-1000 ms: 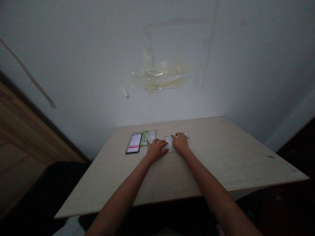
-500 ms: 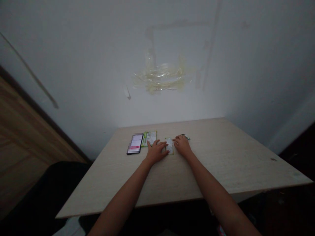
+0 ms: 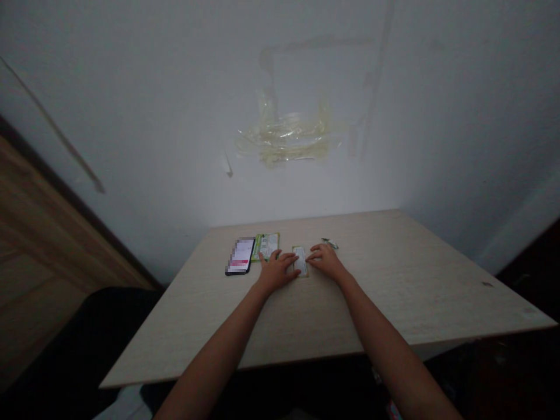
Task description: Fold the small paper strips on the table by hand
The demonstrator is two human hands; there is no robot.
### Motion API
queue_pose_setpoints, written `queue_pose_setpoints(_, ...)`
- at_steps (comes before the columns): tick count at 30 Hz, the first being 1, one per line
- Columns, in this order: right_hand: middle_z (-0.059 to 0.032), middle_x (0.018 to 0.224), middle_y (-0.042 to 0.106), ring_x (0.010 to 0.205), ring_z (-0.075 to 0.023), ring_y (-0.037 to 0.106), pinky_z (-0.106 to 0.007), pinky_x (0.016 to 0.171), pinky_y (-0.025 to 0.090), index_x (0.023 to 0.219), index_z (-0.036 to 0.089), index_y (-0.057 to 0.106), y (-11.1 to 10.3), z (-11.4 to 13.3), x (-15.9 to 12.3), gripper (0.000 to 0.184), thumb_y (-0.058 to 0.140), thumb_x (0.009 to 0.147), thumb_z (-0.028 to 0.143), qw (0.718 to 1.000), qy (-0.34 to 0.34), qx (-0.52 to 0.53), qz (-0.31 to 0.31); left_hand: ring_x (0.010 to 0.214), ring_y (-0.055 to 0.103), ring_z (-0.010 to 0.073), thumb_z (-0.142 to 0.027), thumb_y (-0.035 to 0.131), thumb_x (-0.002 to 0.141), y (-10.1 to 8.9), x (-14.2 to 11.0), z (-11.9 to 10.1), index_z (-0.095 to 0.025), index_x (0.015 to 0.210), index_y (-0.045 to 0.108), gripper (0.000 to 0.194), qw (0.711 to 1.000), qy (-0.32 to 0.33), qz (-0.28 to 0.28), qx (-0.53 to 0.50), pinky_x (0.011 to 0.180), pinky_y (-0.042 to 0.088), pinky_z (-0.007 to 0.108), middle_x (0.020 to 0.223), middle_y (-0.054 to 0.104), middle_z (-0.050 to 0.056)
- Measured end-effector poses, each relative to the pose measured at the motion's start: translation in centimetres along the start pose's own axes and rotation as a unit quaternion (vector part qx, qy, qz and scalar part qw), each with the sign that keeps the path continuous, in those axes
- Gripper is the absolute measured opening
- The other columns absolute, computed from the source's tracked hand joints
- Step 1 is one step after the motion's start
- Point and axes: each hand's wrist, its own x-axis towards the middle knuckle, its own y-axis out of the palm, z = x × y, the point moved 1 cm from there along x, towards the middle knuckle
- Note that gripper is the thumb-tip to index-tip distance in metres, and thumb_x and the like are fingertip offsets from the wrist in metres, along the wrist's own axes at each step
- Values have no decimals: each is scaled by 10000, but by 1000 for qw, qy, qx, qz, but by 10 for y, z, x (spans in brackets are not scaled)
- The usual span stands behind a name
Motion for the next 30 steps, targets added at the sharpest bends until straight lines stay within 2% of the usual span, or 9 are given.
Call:
queue_pose_setpoints(11, -102, 1173, 656, 1113, -245, 554, -426, 1037, 396, 946, 251, 794, 8, -9, 10, 161, 659, 859, 254, 999, 23, -43, -3, 1458, 235, 387, -700, 456, 861, 1, 1, 1, -514, 1376, 479, 548, 1000, -10, 23, 19, 1064, -33, 825, 1524, 452, -86)
queue_pose_setpoints(19, -103, 1173, 659, 1074, -236, 570, -371, 1003, 409, 1006, 246, 788, 6, 1, 18, 204, 626, 902, 312, 996, 57, -74, 5, 1455, 231, 397, -700, 463, 853, -3, 2, -1, -486, 1384, 491, 573, 999, -16, 38, 12, 1088, -13, 803, 1537, 439, -65)
queue_pose_setpoints(30, -103, 1204, 623, 1112, -245, 534, -367, 1016, 367, 1145, 291, 741, 7, 17, 23, 282, 530, 963, 336, 984, 88, -152, 15, 1452, 238, 398, -706, 470, 849, -5, 2, -1, -507, 1368, 497, 556, 999, -11, 30, 7, 1064, -36, 822, 1520, 461, -76)
